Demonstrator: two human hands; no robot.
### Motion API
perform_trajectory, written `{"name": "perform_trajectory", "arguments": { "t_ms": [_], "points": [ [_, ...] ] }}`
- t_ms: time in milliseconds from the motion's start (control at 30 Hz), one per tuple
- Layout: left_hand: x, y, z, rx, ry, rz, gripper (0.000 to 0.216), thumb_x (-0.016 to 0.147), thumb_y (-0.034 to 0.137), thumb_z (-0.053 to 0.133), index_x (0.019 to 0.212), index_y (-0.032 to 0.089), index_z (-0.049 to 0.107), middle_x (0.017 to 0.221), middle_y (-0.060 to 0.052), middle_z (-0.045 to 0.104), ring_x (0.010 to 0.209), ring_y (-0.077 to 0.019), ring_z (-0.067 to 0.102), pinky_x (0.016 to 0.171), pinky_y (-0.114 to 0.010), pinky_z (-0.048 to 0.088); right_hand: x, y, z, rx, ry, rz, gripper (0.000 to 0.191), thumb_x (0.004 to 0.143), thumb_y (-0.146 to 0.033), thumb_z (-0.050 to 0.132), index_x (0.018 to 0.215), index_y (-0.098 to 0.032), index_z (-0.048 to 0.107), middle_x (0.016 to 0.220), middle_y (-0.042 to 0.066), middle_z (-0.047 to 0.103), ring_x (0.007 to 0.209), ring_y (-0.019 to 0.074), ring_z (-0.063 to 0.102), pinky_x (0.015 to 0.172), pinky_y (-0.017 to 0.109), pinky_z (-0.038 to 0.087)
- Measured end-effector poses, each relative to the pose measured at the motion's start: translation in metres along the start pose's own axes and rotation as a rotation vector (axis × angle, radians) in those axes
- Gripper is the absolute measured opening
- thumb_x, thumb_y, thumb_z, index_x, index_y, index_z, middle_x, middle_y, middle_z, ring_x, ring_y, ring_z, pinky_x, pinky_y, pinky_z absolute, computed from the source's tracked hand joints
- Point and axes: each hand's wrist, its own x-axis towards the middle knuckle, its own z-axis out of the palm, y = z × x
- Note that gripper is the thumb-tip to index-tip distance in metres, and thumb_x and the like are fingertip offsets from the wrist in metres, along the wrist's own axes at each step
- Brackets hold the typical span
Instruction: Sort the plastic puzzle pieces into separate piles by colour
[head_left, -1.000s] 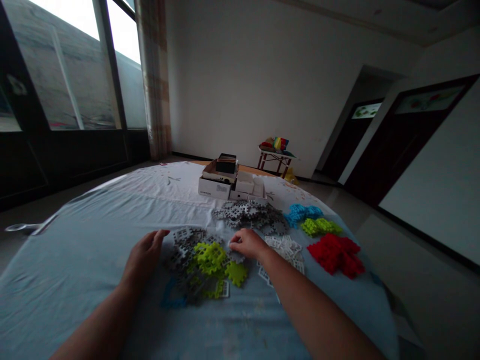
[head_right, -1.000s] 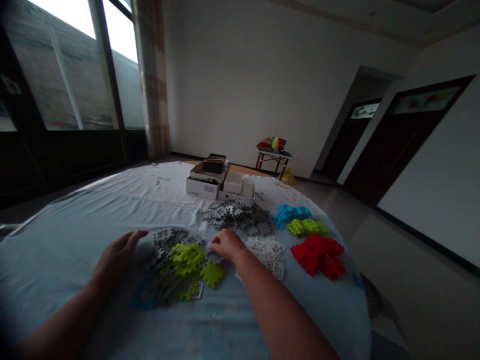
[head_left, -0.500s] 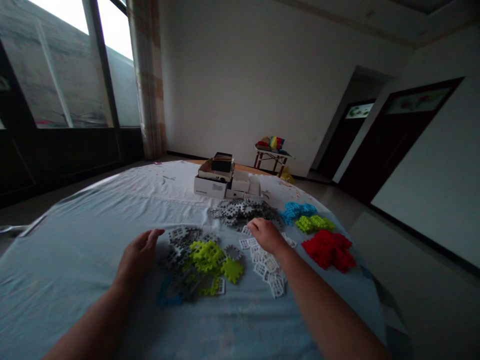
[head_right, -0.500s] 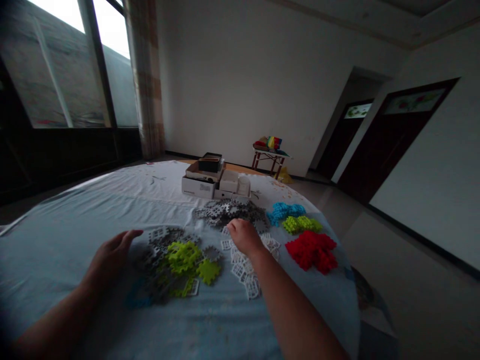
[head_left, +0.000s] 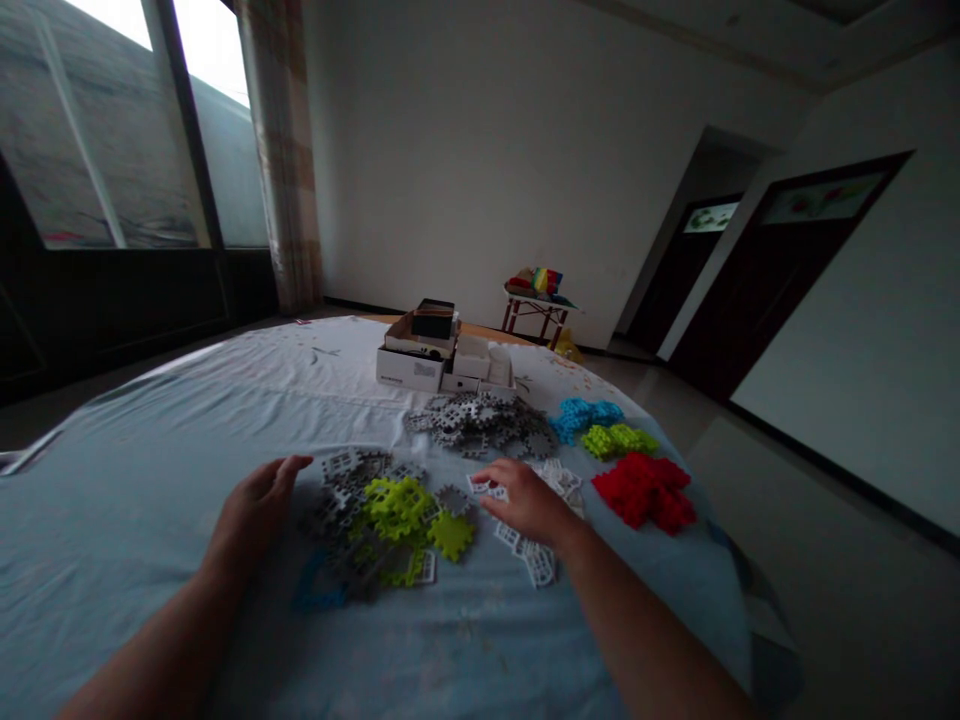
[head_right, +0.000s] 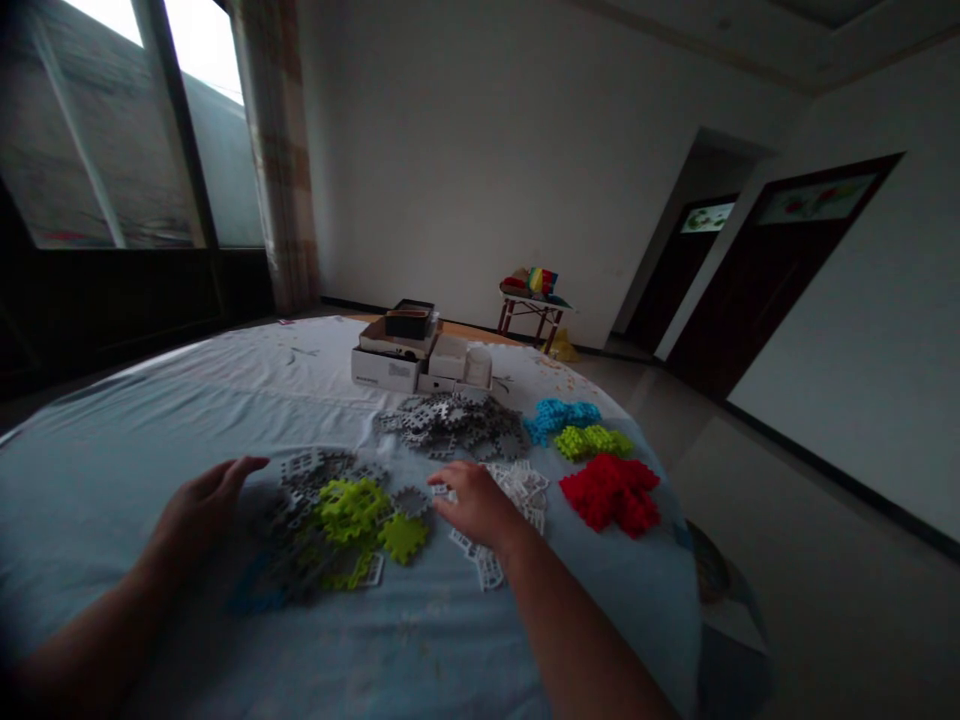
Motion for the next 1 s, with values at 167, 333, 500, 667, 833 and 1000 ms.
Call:
{"name": "perform_trajectory", "arguments": {
  "t_ms": [167,333,500,667,833,1000],
  "points": [
    [-0.002,0.003,-0.001,-0.021,-0.012,-0.032,0.042,0.075,0.044,0.043,0.097,0.015,0.065,0.105,-0.007,0.065,0.102,-0.0250,0.055,0.091,-0.035,0.040,0.007,-0.009,0.018,-0.137,-0.202,-0.142,0.033,0.070,-0.012,0.060,0.102,-0.020,0.063,0.103,0.006,0.063,0.101,0.0202,0.052,0.088,0.033,0.036],
    [-0.003,0.007,-0.001,-0.012,-0.040,-0.046,0.043,0.075,0.044,0.041,0.097,0.016,0.065,0.109,-0.008,0.063,0.106,-0.0248,0.053,0.094,-0.036,0.037,0.014,-0.006,0.025,-0.183,-0.197,-0.130,0.017,0.074,-0.016,0.058,0.089,-0.021,0.066,0.089,0.004,0.066,0.091,0.0187,0.056,0.083,0.031,0.037],
    [0.002,0.000,0.002,-0.004,-0.020,-0.005,0.044,0.073,0.049,0.039,0.091,0.020,0.066,0.102,-0.006,0.066,0.101,-0.0243,0.056,0.092,-0.034,0.040,0.030,-0.004,0.018,-0.093,0.023,-0.120,0.016,0.077,-0.017,0.055,0.088,-0.019,0.066,0.090,0.005,0.065,0.091,0.0167,0.055,0.084,0.030,0.039],
    [0.005,-0.007,0.006,-0.015,-0.016,0.019,0.045,0.073,0.051,0.038,0.092,0.021,0.066,0.102,-0.005,0.066,0.101,-0.0230,0.056,0.090,-0.031,0.041,0.072,0.016,0.012,0.219,0.237,0.173,0.016,0.074,-0.020,0.056,0.086,-0.017,0.067,0.078,0.004,0.065,0.073,0.0148,0.059,0.071,0.026,0.046],
    [0.004,-0.005,0.005,-0.011,-0.015,0.011,0.046,0.073,0.051,0.037,0.091,0.020,0.066,0.101,-0.007,0.066,0.100,-0.0228,0.057,0.089,-0.030,0.041,0.113,0.038,0.011,0.504,0.352,0.506,0.025,0.076,-0.020,0.052,0.098,-0.011,0.061,0.075,0.006,0.066,0.060,0.0126,0.060,0.055,0.024,0.048],
    [0.002,-0.002,0.004,-0.020,-0.004,0.016,0.046,0.073,0.051,0.037,0.089,0.019,0.066,0.099,-0.007,0.066,0.098,-0.0234,0.058,0.088,-0.031,0.042,0.109,0.043,0.013,0.554,0.367,0.546,0.031,0.076,-0.019,0.053,0.106,-0.010,0.056,0.085,0.010,0.066,0.063,0.0116,0.062,0.051,0.021,0.048]
  ]
}}
